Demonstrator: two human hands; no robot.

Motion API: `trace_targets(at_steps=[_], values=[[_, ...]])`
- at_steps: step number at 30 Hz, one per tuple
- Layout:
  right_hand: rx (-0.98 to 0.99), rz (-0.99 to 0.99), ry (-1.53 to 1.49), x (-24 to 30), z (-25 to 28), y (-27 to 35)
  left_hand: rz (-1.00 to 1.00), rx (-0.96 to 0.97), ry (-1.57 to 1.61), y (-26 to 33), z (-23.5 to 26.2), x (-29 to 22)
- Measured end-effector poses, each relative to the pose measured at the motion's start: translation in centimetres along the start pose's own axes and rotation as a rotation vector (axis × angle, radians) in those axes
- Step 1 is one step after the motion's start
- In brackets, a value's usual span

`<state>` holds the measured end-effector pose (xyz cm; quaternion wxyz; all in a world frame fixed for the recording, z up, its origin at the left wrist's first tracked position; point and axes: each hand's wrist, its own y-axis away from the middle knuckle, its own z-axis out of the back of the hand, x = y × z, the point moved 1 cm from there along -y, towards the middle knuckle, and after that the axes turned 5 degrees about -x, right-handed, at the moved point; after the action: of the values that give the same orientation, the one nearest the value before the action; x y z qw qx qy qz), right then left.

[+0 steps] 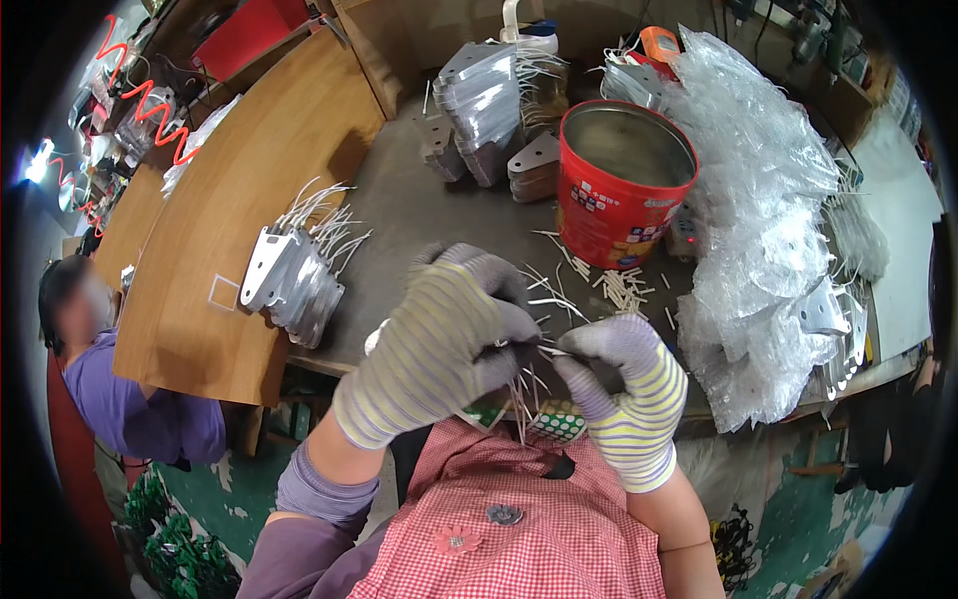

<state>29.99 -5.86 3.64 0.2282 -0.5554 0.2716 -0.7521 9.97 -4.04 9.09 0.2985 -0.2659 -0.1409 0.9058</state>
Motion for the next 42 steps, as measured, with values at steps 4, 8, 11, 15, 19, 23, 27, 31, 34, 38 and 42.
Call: trace_targets(at_steps=[4,8,11,15,19,23,27,31,34,38,42], values=[[0.038,0.065,0.105,0.0,-0.3,-0.4,0.004,-0.065,0.045,0.7,-1.0,-0.1],[0.101,0.146,0.292,0.1,-0.1,-0.5,0.253,-0.069,-0.278,2.1,0.9,-0.2],[0.124,0.187,0.324,0.5,-0.5,-0.6,0.260,-0.031,-0.314,3.1,1.0,0.9],[0.125,0.217,0.322,0.5,-1.1,-0.7,0.218,-0.190,-0.214,3.2,0.9,0.2],[0.079,0.159,0.290,1.0,-1.6,-0.6,0.259,-0.204,-0.217,3.5,1.1,-0.9],[0.033,0.097,0.143,1.2,-1.4,-0.6,0.198,-0.239,-0.211,4.0,1.3,-1.3],[0.030,-0.097,-0.016,1.0,-0.9,-0.3,0.184,-0.280,-0.134,4.1,1.4,-1.3],[0.015,-0.139,-0.141,0.4,-0.5,0.2,0.195,-0.277,-0.114,4.1,1.5,-1.5],[-0.036,-0.108,-0.179,0.4,-0.9,0.3,0.188,-0.265,-0.096,3.9,1.5,-1.8],[-0.047,-0.114,-0.164,0.3,-1.1,0.6,0.178,-0.235,-0.100,3.7,1.3,-2.1],[-0.096,-0.098,-0.158,0.4,-0.7,0.7,0.218,-0.286,-0.106,3.7,1.1,-2.6]])
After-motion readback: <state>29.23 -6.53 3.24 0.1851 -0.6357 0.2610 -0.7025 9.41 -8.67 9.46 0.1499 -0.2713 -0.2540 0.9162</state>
